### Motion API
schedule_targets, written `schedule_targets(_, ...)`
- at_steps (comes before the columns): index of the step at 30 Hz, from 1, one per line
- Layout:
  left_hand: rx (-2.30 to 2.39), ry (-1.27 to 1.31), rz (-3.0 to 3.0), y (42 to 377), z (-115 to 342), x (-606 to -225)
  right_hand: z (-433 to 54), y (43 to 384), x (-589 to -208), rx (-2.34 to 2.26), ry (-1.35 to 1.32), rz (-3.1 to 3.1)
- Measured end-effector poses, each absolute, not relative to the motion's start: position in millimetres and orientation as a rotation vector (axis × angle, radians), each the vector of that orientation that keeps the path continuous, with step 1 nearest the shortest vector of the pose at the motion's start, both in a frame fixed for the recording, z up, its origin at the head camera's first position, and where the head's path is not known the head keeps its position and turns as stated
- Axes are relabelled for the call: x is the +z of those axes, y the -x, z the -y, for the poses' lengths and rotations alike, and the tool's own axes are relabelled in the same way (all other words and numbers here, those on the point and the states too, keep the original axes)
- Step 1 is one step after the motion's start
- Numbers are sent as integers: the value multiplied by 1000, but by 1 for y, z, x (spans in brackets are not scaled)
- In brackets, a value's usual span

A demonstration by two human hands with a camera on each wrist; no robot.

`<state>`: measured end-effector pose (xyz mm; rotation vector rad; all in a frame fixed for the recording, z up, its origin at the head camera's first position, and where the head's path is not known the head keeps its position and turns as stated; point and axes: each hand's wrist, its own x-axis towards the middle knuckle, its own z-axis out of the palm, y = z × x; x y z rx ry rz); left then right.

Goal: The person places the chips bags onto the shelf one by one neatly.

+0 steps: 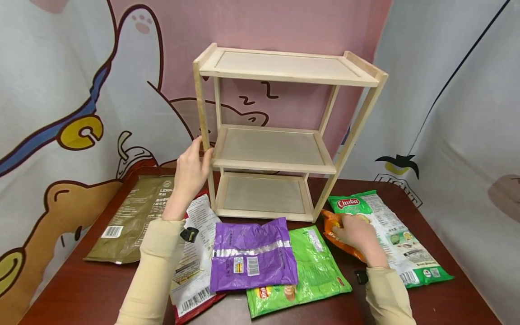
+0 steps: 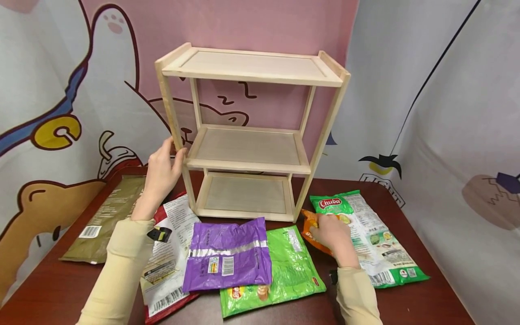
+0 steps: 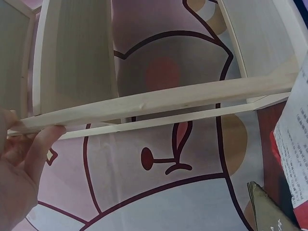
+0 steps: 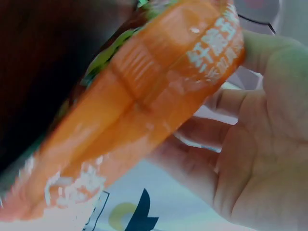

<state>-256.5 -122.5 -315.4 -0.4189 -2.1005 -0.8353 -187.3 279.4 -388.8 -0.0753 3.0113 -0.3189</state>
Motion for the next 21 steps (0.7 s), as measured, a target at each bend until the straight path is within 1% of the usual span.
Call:
schedule_targets(7, -834, 408, 2100, 256, 122, -315, -299, 185, -374, -703, 137, -2975)
schedule_targets(11, -838, 404, 2102, 256, 122, -315, -311, 184, -369, -882, 107, -2923)
schedule_targets(21, -836, 409, 2110, 255, 122, -314, -342, 188, -386, -1489, 56, -2514)
